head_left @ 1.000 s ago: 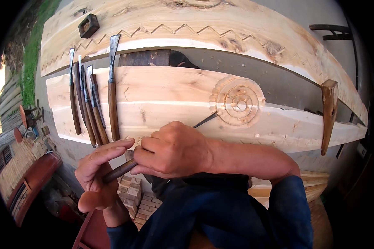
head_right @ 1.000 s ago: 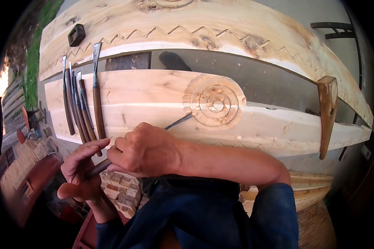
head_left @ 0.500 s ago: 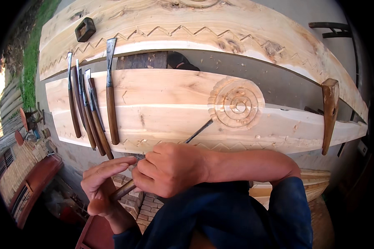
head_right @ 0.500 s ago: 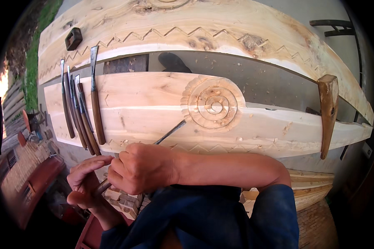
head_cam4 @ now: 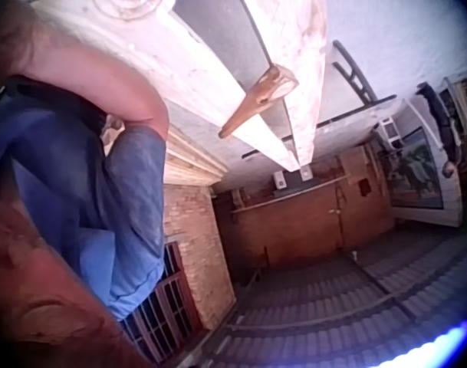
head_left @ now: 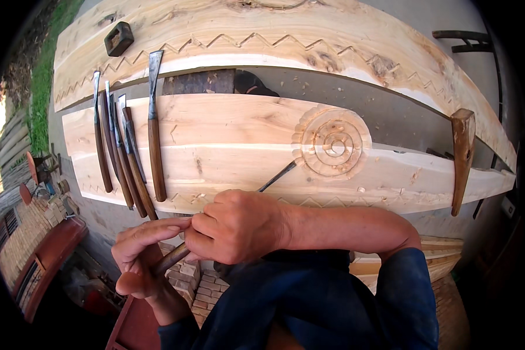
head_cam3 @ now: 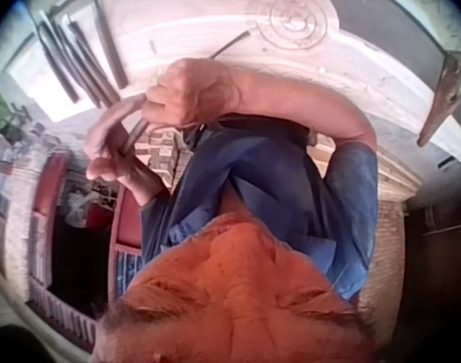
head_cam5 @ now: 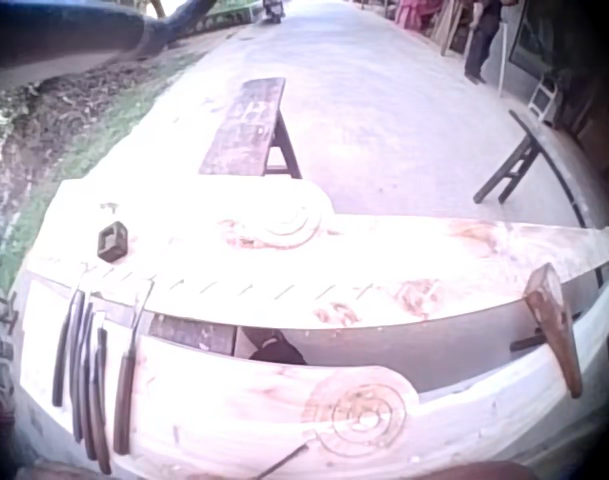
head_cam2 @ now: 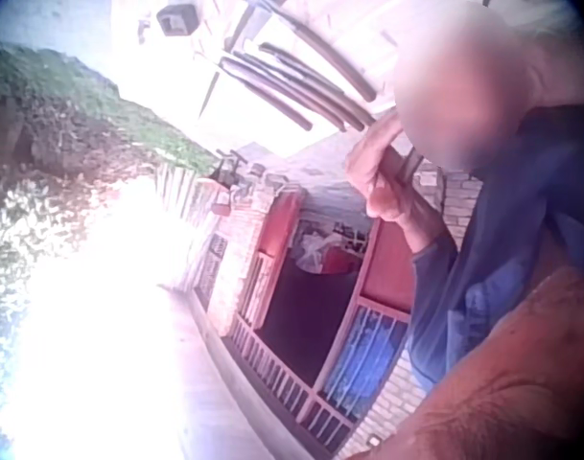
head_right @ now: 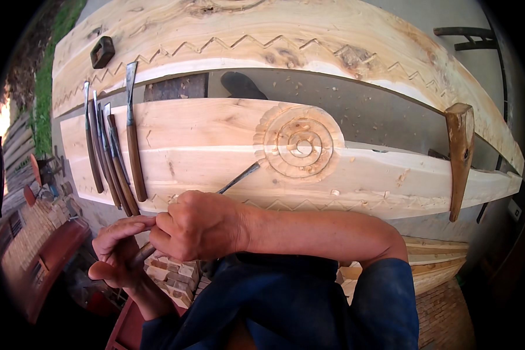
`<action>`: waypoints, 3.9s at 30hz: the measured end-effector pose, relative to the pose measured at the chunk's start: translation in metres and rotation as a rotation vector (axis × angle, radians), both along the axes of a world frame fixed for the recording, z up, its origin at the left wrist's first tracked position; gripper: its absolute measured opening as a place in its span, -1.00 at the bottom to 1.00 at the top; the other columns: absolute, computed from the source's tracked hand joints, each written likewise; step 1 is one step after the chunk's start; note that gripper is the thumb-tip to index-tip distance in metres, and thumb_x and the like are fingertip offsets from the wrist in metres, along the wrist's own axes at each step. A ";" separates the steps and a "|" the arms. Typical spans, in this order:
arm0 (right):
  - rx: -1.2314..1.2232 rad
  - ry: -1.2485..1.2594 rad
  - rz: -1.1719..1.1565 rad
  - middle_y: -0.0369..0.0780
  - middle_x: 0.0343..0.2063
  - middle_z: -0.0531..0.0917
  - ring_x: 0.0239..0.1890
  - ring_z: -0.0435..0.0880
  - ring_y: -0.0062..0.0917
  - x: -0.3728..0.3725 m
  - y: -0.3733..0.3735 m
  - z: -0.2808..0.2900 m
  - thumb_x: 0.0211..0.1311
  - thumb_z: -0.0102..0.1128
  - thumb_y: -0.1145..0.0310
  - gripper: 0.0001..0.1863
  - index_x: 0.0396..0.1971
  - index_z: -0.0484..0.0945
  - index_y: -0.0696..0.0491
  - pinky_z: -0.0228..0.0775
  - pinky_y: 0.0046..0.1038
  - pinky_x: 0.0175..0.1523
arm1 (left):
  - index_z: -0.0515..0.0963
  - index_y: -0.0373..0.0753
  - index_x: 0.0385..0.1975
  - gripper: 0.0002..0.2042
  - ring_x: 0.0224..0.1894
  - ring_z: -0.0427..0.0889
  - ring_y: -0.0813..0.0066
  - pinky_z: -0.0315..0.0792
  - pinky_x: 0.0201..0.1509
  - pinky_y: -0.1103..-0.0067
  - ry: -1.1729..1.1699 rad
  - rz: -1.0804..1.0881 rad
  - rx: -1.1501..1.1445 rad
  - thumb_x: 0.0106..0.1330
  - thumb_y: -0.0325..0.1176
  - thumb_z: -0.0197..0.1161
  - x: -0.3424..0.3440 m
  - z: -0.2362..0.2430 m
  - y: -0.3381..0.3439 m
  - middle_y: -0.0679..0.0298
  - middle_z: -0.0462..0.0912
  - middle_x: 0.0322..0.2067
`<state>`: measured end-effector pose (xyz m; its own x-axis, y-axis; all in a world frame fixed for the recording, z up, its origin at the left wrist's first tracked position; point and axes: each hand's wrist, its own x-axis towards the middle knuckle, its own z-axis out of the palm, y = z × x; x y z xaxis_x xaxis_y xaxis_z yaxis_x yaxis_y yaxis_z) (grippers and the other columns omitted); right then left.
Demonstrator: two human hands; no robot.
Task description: The person carves a spiral pattern into a piece of wood using a small chisel and then uses a larger chisel with a wooden mallet to carve along the edge of the wood.
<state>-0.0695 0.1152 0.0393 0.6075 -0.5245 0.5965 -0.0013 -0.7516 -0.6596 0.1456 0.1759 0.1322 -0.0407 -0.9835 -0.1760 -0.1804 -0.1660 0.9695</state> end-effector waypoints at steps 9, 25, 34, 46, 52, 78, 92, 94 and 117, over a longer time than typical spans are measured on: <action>0.064 0.017 -0.054 -0.30 -0.55 0.48 -0.55 0.61 -0.52 -0.005 -0.010 -0.004 0.18 0.50 0.14 -0.67 -0.44 0.56 0.05 0.48 -0.43 -0.49 | 0.75 -0.61 -0.15 0.22 -0.06 0.87 -0.03 0.72 0.12 0.29 -0.028 -0.113 0.052 0.23 0.79 -0.10 0.003 -0.010 -0.023 -0.35 0.79 -0.11; -0.139 0.025 0.027 -0.33 -0.63 0.43 -0.61 0.49 -0.59 -0.020 0.019 0.008 0.15 0.34 0.26 -0.75 -0.54 0.50 0.06 0.27 -0.48 -0.53 | 0.72 -0.61 0.02 0.20 0.08 0.83 0.00 0.62 0.29 0.28 0.052 0.032 0.274 0.25 0.75 -0.01 -0.035 0.007 0.038 -0.32 0.76 0.06; -0.116 0.021 0.136 -0.34 -0.58 0.44 -0.57 0.52 -0.59 -0.019 0.020 -0.002 0.25 0.42 0.11 -0.62 -0.53 0.45 0.02 0.33 -0.49 -0.53 | 0.67 -0.66 0.11 0.21 0.13 0.80 -0.05 0.59 0.34 0.24 0.167 0.142 0.317 0.28 0.73 0.01 -0.038 0.000 0.058 -0.37 0.69 0.16; -0.100 0.019 0.137 -0.33 -0.60 0.44 -0.59 0.53 -0.60 -0.017 0.017 -0.002 0.27 0.40 0.17 -0.64 -0.55 0.46 0.04 0.39 -0.50 -0.56 | 0.71 -0.61 0.08 0.19 0.17 0.79 -0.08 0.57 0.38 0.21 0.110 0.106 0.292 0.28 0.74 0.00 -0.034 -0.001 0.053 -0.37 0.72 0.12; -0.092 0.019 0.126 -0.33 -0.60 0.44 -0.60 0.52 -0.60 -0.016 0.017 -0.003 0.26 0.39 0.20 -0.64 -0.57 0.44 0.05 0.39 -0.49 -0.56 | 0.71 -0.61 0.07 0.17 0.15 0.80 -0.08 0.60 0.34 0.23 0.112 0.092 0.275 0.30 0.72 0.02 -0.032 -0.002 0.048 -0.38 0.72 0.11; 0.015 0.062 0.122 -0.29 -0.58 0.52 -0.56 0.65 -0.51 -0.013 0.009 0.000 0.26 0.46 0.13 -0.63 -0.50 0.52 0.09 0.48 -0.43 -0.50 | 0.43 -0.71 0.34 0.35 0.17 0.76 -0.31 0.65 0.34 0.04 0.291 0.363 -0.115 0.26 0.79 -0.27 0.035 0.021 0.045 -0.49 0.66 0.13; -0.013 0.071 0.082 -0.32 -0.57 0.49 -0.56 0.59 -0.53 -0.006 0.008 -0.004 0.23 0.47 0.12 -0.66 -0.46 0.54 0.05 0.45 -0.45 -0.48 | 0.45 -0.71 0.31 0.44 0.21 0.75 -0.23 0.58 0.40 0.01 0.081 0.144 -0.086 0.09 0.87 -0.23 -0.011 0.002 0.035 -0.41 0.69 0.14; 0.016 0.045 0.063 -0.32 -0.57 0.49 -0.56 0.59 -0.53 -0.011 0.011 -0.002 0.23 0.47 0.12 -0.66 -0.46 0.54 0.05 0.44 -0.45 -0.48 | 0.50 -0.71 0.25 0.44 0.14 0.79 -0.23 0.66 0.31 0.05 -0.255 0.066 0.064 0.05 0.89 -0.22 -0.025 0.009 0.030 -0.43 0.71 0.07; -0.025 0.003 0.021 -0.32 -0.57 0.44 -0.61 0.52 -0.52 -0.020 0.002 0.001 0.25 0.48 0.09 -0.64 -0.46 0.53 0.02 0.41 -0.46 -0.51 | 0.65 -0.66 0.00 0.26 0.08 0.81 -0.22 0.66 0.28 0.01 0.190 0.080 -0.038 0.11 0.80 0.02 -0.021 -0.008 0.021 -0.34 0.77 -0.03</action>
